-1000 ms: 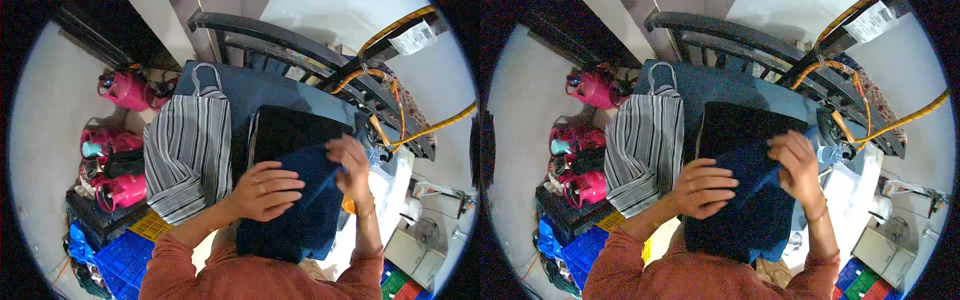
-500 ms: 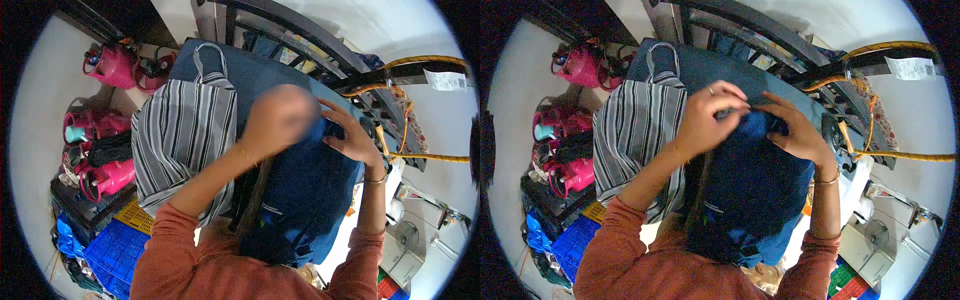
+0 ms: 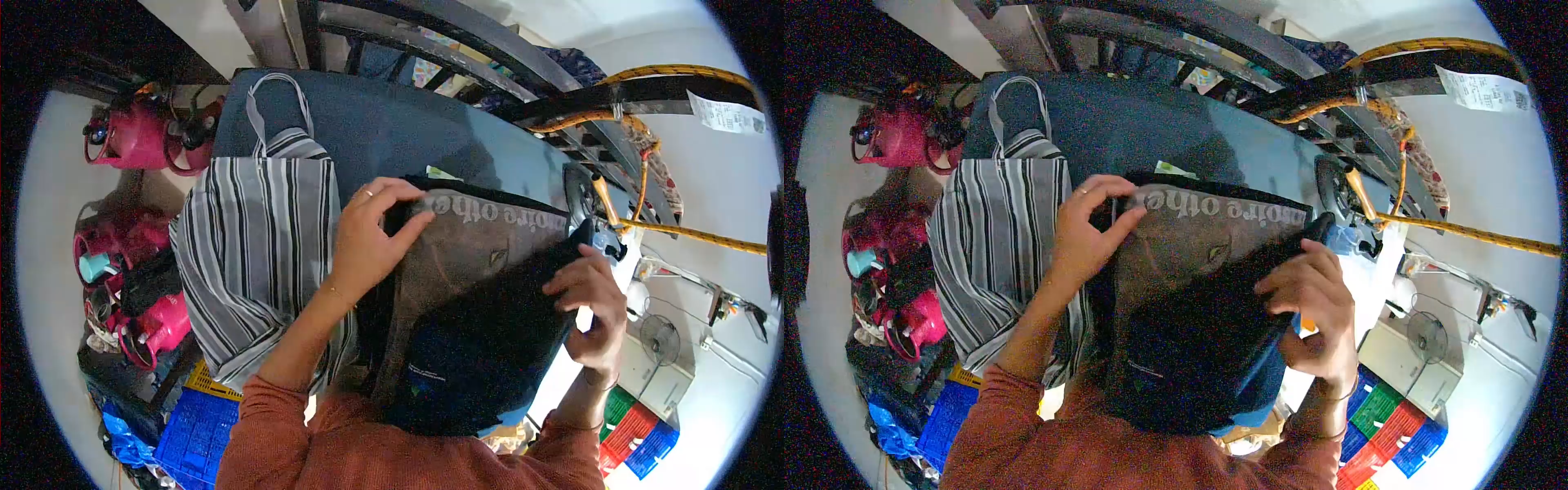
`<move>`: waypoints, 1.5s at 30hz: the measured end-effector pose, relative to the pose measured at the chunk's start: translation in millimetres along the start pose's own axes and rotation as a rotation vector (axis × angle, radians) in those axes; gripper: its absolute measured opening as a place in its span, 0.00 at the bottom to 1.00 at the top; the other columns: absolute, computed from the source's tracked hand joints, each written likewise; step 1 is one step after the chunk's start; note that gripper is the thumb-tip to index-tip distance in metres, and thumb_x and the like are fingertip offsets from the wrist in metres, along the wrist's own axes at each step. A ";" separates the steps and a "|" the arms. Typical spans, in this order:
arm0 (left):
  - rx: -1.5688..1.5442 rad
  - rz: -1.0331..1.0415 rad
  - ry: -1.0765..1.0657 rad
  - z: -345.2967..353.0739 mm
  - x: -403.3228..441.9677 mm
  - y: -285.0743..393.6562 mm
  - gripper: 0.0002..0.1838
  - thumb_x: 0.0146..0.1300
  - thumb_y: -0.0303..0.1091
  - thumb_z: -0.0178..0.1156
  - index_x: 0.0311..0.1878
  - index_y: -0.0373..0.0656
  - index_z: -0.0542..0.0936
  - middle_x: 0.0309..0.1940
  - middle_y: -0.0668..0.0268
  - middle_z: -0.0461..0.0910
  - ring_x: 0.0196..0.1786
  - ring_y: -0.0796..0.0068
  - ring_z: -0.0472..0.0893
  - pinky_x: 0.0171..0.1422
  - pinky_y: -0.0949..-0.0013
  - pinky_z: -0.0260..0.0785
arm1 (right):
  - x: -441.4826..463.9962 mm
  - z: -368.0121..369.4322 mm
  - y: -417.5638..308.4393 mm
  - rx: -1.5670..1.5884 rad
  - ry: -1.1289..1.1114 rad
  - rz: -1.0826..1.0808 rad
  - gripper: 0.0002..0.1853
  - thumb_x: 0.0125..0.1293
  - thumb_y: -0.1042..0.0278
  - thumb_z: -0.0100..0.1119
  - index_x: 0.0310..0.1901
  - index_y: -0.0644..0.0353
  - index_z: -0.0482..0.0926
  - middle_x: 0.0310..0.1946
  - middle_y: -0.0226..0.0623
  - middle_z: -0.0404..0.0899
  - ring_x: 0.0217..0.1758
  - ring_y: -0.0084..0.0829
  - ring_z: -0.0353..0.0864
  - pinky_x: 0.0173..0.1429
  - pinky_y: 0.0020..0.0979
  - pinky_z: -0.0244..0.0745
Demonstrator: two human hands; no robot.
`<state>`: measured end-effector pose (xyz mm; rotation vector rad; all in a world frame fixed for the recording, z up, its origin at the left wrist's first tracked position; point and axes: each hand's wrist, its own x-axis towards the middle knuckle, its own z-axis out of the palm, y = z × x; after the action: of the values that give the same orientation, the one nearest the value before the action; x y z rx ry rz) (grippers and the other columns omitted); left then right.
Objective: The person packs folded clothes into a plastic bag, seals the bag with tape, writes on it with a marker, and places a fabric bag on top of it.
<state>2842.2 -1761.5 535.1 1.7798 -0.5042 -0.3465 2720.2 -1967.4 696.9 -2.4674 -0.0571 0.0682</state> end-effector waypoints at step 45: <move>0.221 0.528 -0.435 7.3 -28.8 111.0 0.36 0.54 0.56 0.53 0.65 0.50 0.63 0.68 0.54 0.52 0.71 0.50 0.49 0.68 0.40 0.36 | 112.5 -8.5 84.7 0.414 0.352 0.366 0.10 0.61 0.69 0.57 0.42 0.63 0.71 0.34 0.30 0.76 0.37 0.19 0.75 0.37 0.23 0.76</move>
<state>2796.6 -1776.6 639.5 1.7009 -1.3325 -0.3107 2835.0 -2032.3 646.8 -2.0153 0.5100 -0.1807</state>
